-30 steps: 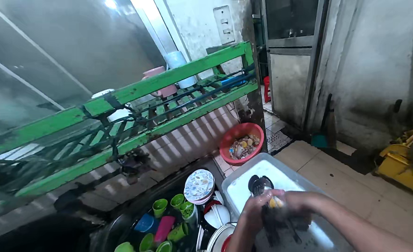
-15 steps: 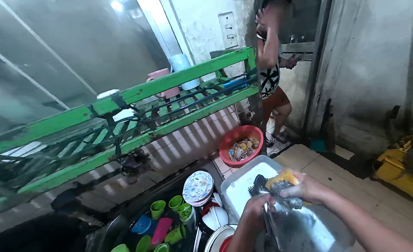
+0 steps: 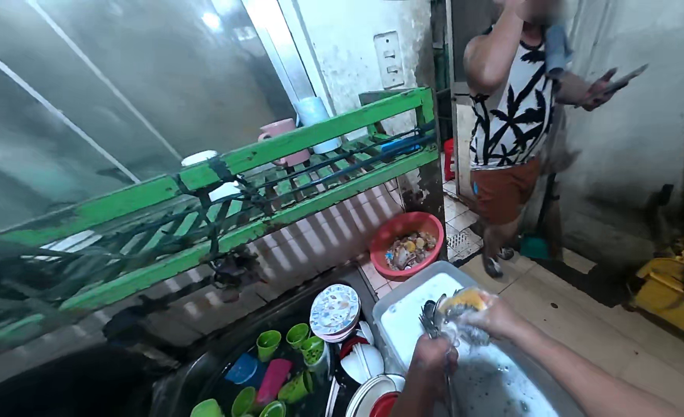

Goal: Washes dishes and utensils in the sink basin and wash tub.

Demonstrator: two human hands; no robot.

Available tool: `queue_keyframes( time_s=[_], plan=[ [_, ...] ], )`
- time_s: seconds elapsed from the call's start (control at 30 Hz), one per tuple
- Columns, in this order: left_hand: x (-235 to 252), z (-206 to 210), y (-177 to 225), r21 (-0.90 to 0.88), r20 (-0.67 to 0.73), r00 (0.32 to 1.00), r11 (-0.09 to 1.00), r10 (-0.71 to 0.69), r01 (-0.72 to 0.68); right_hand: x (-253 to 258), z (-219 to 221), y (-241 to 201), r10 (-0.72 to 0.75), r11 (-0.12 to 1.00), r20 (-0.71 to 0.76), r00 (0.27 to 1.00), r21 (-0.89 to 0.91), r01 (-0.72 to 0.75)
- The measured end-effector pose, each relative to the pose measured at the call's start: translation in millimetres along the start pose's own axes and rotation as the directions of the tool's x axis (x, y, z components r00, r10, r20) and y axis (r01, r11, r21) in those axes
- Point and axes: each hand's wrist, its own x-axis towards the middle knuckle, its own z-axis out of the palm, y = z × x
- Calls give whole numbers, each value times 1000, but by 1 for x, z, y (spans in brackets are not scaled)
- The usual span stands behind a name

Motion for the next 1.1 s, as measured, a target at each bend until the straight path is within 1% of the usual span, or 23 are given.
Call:
queue_keyframes(
  time_s=[0.03, 0.07, 0.13, 0.17, 0.23, 0.3, 0.4, 0.47, 0.53, 0.57, 0.63, 0.67, 0.73, 0.77, 0.87, 0.9, 0.93, 0.97, 1.0, 1.03, 1.07, 1.1],
  plan=[
    [1, 0, 0, -5, 7, 1000, 1000, -16, 16, 5, -6, -2, -11, 1000, -62, 998, -25, 9],
    [2, 1, 0, -18, 12, 1000, 1000, -23, 23, 10, -12, -2, -31, 1000, -132, 991, -9, 30],
    [4, 1, 0, -56, 11, 999, 998, -30, 31, 15, -26, -4, -34, 992, -234, 972, 109, 61],
    [5, 1, 0, -82, 6, 1000, 996, -27, 27, 15, -31, -4, -20, 977, -241, 970, 199, 69],
    [6, 0, 1, -125, -6, 1000, 992, -5, 4, 10, -36, -2, 5, 927, -171, 985, 369, 59],
    [7, -1, -2, -151, -7, 1000, 988, 21, -21, 4, -33, 5, -1, 901, -84, 996, 432, 38],
    [8, -2, -1, -142, -20, 999, 989, 35, -38, -3, -26, 5, 12, 878, 37, 999, 478, -28],
    [8, -2, -1, -118, -8, 999, 992, 45, -45, -5, -19, 5, 4, 892, 93, 996, 450, -45],
    [7, -2, -4, -71, -12, 996, 994, 85, -85, -7, -8, 1, 8, 948, 117, 993, 316, -45],
    [5, -2, -5, -30, -15, 995, 994, 102, -102, -6, -1, -1, 29, 973, 98, 995, 225, -51],
    [4, -1, -4, 22, -45, 995, 996, 92, -91, 2, 6, -4, 50, 997, -1, 999, 55, -50],
    [4, 0, -3, 26, -62, 996, 997, 69, -67, 9, 8, -2, 22, 1000, -71, 997, -6, -23],
    [8, 0, -1, 1, -89, 995, 999, 43, -43, 20, 15, 1, -22, 998, -161, 987, -57, 13],
    [8, 0, -1, -11, -103, 994, 999, 43, -45, 20, 19, 0, -13, 998, -146, 989, -62, 4],
    [8, -7, -5, 49, -120, 990, 996, 76, -71, 13, 25, -8, 83, 994, 90, 993, -83, -75],
    [8, -8, -5, 72, -117, 990, 995, 79, -71, 12, 22, -11, 99, 990, 120, 988, -107, -86],
    [7, -6, -5, 81, -120, 991, 995, 67, -57, 14, 19, -13, 110, 986, 106, 988, -135, -96],
    [7, -4, -4, 75, -131, 990, 997, 44, -34, 19, 16, -12, 103, 983, 52, 993, -161, -94],
    [8, -2, -4, 55, -138, 990, 998, 24, -17, 26, 13, -9, 75, 982, -33, 997, -170, -80],
    [10, -2, -3, 28, -131, 991, 1000, 15, -11, 32, 8, -7, 38, 989, -130, 991, -137, -56],
    [11, -3, -3, -5, -109, 994, 1000, 18, -19, 38, 2, -5, 27, 997, -224, 974, -62, -42],
    [11, -6, -4, -48, -72, 997, 998, 31, -35, 42, -4, -4, 52, 998, -284, 958, 53, -39]
  ],
)
